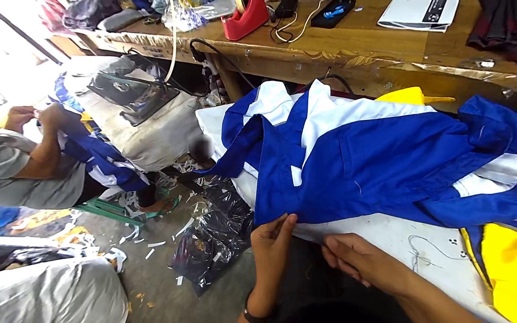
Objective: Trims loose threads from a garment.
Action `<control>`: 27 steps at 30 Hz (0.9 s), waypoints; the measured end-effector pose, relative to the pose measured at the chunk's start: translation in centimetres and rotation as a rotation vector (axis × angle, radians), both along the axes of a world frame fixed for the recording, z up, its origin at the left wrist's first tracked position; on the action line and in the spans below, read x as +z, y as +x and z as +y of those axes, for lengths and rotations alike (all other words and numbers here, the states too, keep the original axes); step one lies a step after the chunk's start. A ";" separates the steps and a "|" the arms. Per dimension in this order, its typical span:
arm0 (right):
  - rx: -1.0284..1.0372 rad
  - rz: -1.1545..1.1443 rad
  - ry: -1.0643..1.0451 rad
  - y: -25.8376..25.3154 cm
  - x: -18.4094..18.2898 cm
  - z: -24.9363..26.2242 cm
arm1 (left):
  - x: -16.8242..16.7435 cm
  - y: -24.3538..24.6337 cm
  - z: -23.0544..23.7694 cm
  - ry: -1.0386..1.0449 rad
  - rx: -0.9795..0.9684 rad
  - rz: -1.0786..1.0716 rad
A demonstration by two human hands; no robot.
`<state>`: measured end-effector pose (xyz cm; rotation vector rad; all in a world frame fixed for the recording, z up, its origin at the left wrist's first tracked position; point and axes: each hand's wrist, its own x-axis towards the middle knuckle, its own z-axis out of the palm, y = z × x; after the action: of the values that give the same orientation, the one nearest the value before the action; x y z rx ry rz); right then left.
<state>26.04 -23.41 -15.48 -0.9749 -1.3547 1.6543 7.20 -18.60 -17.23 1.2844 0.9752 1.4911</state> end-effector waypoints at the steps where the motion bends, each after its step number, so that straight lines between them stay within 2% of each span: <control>1: -0.094 -0.074 0.142 0.3 0.2 -0.1 | 0.5 -0.3 0.1 -0.097 -0.041 -0.075; 4: -0.460 -0.378 0.478 0.1 1.8 1.3 | 1.7 -0.4 0.0 -0.371 -0.194 -0.313; 6: -0.478 -0.588 0.481 -0.2 2.6 2.9 | 1.9 0.0 0.1 -0.410 -0.251 -0.384; 8: -0.366 -0.639 0.397 -0.6 2.8 4.3 | 1.8 0.4 0.3 -0.364 -0.281 -0.378; 10: -0.270 -0.557 0.366 -0.5 3.0 5.4 | 1.5 0.4 0.7 -0.241 -0.305 -0.276; 13: -0.169 -0.316 0.333 -0.1 2.8 6.1 | 1.3 0.1 1.1 -0.030 -0.275 -0.100; 14: -0.153 -0.230 0.311 -0.1 2.6 6.1 | 1.6 0.0 1.1 -0.054 -0.285 -0.124; 18: -0.053 0.091 0.112 -0.1 2.4 6.2 | 2.2 0.3 1.3 -0.392 -0.458 -0.534; 19: -0.026 0.112 0.094 0.1 2.2 6.3 | 1.8 0.3 1.4 -0.408 -0.480 -0.571; 21: -0.013 0.041 0.143 0.5 1.9 6.2 | 1.2 0.3 1.4 -0.359 -0.456 -0.500; 24: -0.079 -0.090 0.276 0.5 1.9 6.2 | 1.5 0.3 1.4 -0.298 -0.419 -0.342; 27: -0.155 -0.139 0.325 0.2 2.1 6.1 | 1.8 0.5 1.4 -0.293 -0.421 -0.305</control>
<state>26.28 -17.34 -13.43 -0.9850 -1.5409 1.2230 7.67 -17.20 -15.47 0.9440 0.6446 1.1264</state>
